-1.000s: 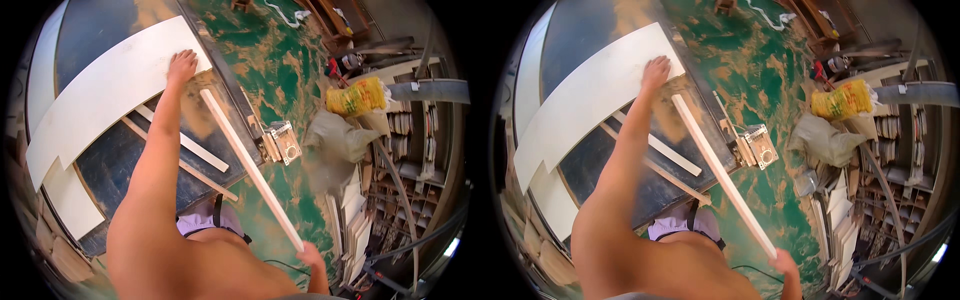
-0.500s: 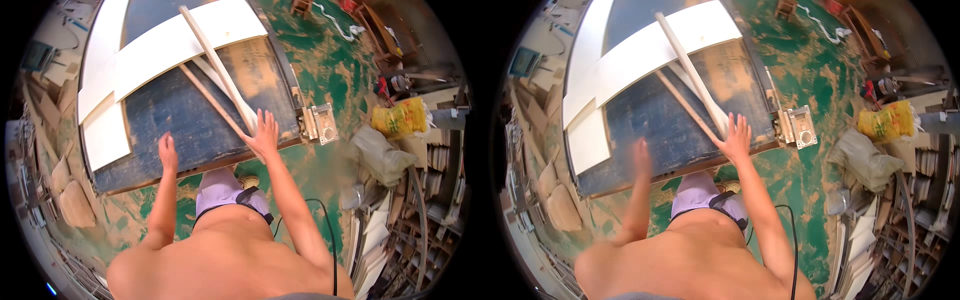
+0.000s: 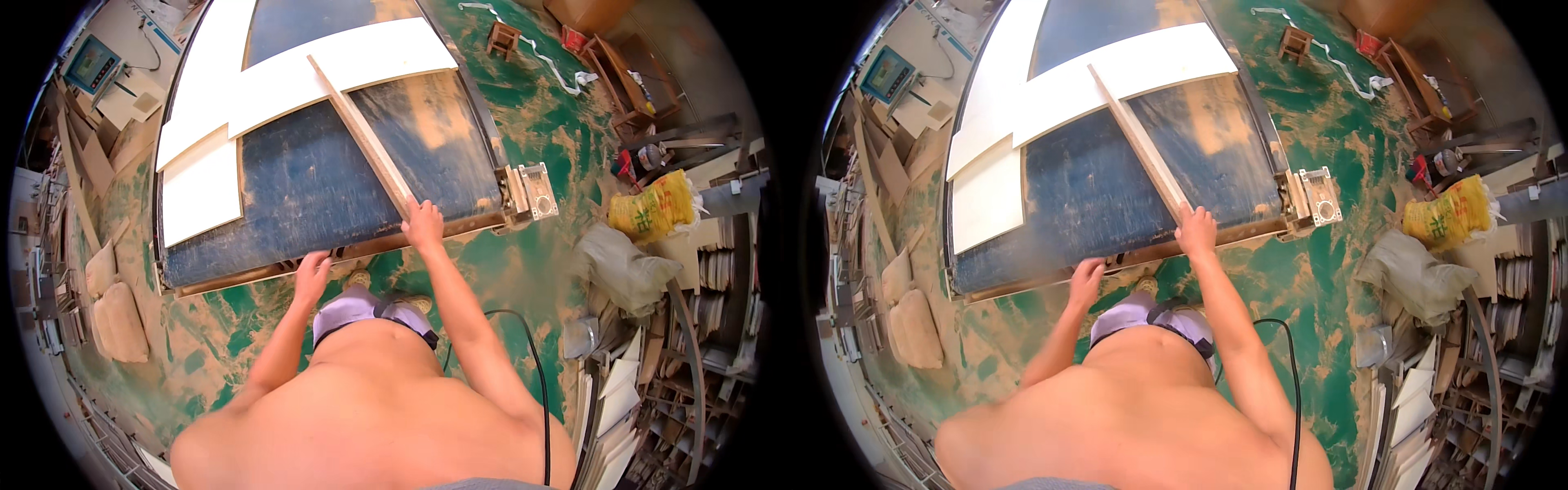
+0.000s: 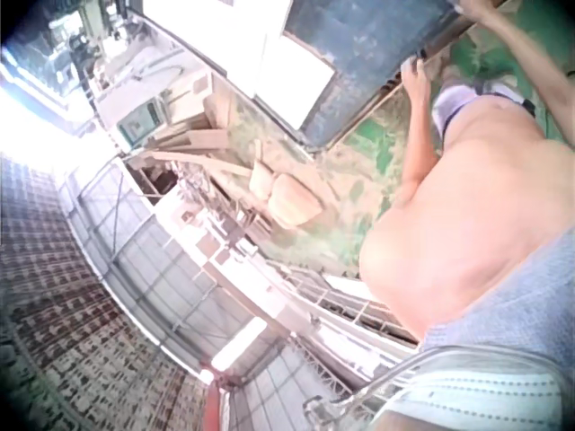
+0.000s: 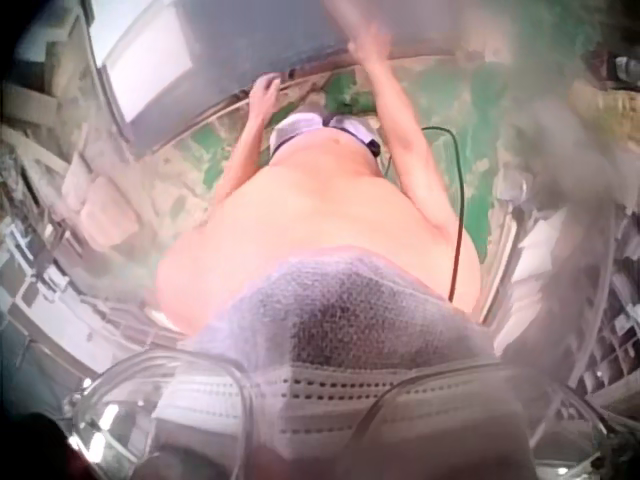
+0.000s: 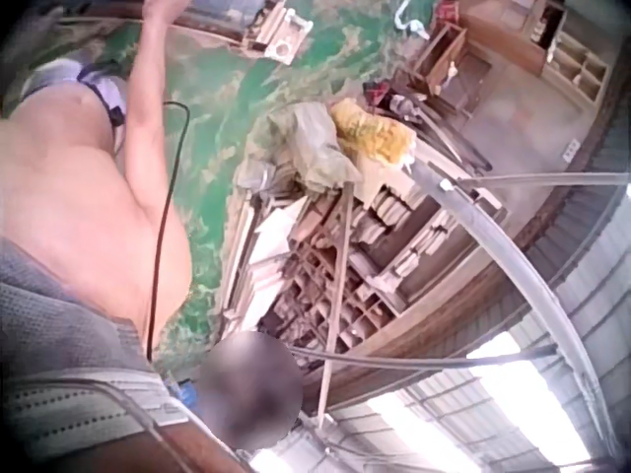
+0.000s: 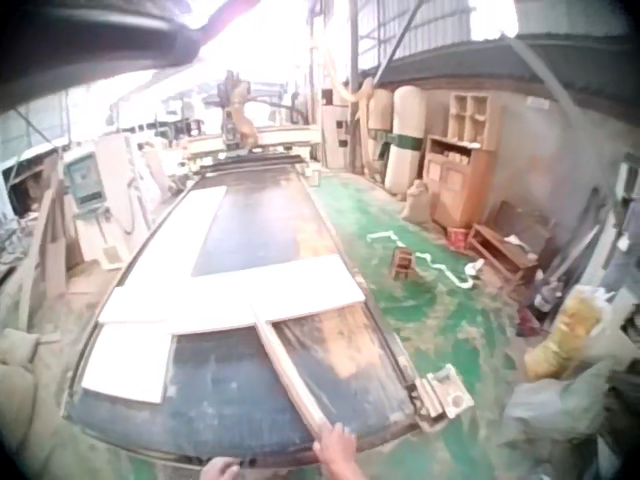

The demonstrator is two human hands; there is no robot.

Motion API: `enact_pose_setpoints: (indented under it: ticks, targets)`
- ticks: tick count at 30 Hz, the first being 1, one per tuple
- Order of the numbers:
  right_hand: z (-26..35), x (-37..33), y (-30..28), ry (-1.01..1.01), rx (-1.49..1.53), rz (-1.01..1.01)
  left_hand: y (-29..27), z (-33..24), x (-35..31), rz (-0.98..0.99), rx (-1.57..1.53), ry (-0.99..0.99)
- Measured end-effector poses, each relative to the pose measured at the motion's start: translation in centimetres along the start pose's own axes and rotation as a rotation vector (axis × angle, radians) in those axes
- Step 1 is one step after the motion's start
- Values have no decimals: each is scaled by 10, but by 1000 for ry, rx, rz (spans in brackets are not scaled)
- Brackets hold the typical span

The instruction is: The person attaches barcode labels onto wooden boards on a cutting machine table, then lifts and transports the wooden panels and wood strips to stack them on the floor.

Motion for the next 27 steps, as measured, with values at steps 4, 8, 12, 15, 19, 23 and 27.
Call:
enact_pose_setpoints:
  ticks: [4, 8, 12, 15, 19, 23, 27]
  targets:
    - [30, -18, 10, 104, 1, 126, 76, -10, 86, 196, -88, 60]
    - [21, -31, 35, 311, 13, 312, 103, -2, 156, 9, -190, -35]
    - [38, -31, 19, 267, 37, 342, 79, 53, 159, -221, -522, -412]
    - [38, -71, -5, 272, 28, 374, 98, 61, 142, -195, -990, -635]
    - [2, -185, 2, 349, 118, 376, 146, 50, 104, -88, -1380, -891]
    - [-4, -277, 1, 433, 176, 376, 193, 11, 59, 254, -1747, -858]
    - [1, -276, -21, 438, 170, 269, 194, 12, 65, 487, -1576, -848]
Point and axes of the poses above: each hand's wrist, its own x-axis towards the middle knuckle, its own y-axis out of the palm, z = x × y, the point moved 10 cm from there along x, towards the middle knuckle, and after that the axes turned 15 degrees about -x, right-handed, at the moved point
